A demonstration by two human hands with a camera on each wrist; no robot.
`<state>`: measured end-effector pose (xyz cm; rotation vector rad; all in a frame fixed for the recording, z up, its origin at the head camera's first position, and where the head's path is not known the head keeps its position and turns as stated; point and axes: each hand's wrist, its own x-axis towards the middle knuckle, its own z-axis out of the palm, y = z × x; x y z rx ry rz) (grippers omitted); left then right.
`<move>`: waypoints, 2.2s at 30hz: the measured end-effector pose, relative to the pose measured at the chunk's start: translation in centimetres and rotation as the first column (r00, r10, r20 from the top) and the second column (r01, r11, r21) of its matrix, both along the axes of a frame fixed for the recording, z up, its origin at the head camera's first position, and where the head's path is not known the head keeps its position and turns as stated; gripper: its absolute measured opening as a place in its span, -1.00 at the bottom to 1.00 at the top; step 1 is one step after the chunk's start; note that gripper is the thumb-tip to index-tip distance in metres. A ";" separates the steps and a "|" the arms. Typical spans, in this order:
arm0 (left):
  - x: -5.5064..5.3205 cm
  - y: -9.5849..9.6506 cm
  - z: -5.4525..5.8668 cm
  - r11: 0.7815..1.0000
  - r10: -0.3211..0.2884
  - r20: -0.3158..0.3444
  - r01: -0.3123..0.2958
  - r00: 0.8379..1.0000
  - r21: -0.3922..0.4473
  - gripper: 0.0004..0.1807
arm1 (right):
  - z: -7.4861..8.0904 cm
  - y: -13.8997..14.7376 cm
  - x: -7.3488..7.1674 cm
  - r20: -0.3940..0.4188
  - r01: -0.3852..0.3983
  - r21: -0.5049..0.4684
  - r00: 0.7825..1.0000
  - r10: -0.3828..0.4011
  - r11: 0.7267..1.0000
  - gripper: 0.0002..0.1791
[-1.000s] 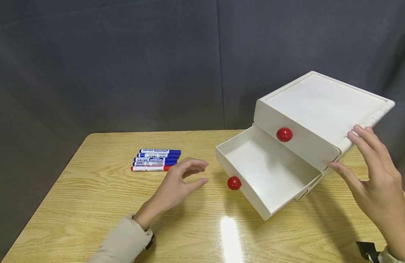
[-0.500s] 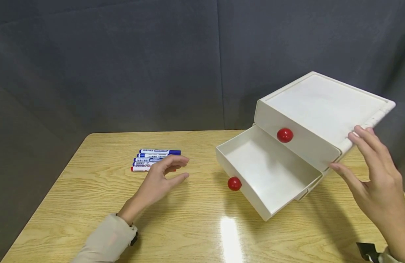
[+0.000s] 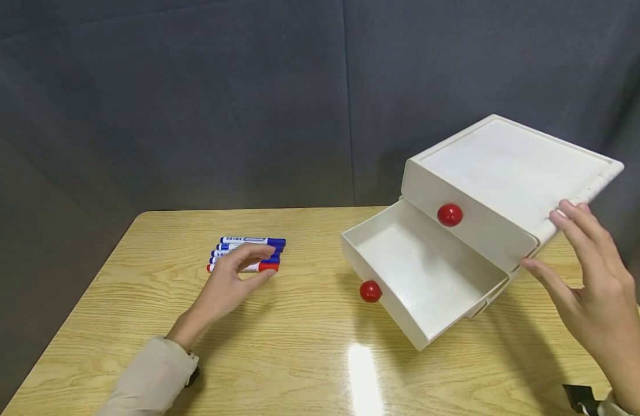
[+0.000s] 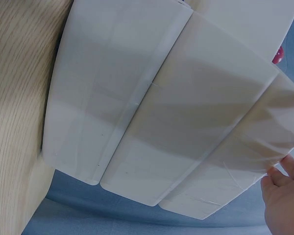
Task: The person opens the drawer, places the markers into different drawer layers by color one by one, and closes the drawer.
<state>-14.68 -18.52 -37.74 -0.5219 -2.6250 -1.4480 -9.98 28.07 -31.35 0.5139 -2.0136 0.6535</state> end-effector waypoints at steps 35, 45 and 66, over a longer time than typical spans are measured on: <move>-2.4 -7.7 -1.6 0.953 0.149 -0.002 -0.145 0.989 -0.268 -0.62 | -0.2 0.6 0.0 0.031 0.009 0.031 0.999 -0.010 0.999 -0.10; -2.5 -8.4 -1.9 0.933 0.142 0.040 -0.121 0.989 -0.338 -0.69 | -0.2 0.3 0.0 0.025 0.004 0.023 1.000 -0.004 1.000 -0.11; -2.7 -8.3 -2.1 0.888 0.068 0.094 -0.017 0.993 -0.460 -0.73 | 0.0 0.0 0.1 0.012 0.002 0.012 1.000 -0.002 1.000 -0.10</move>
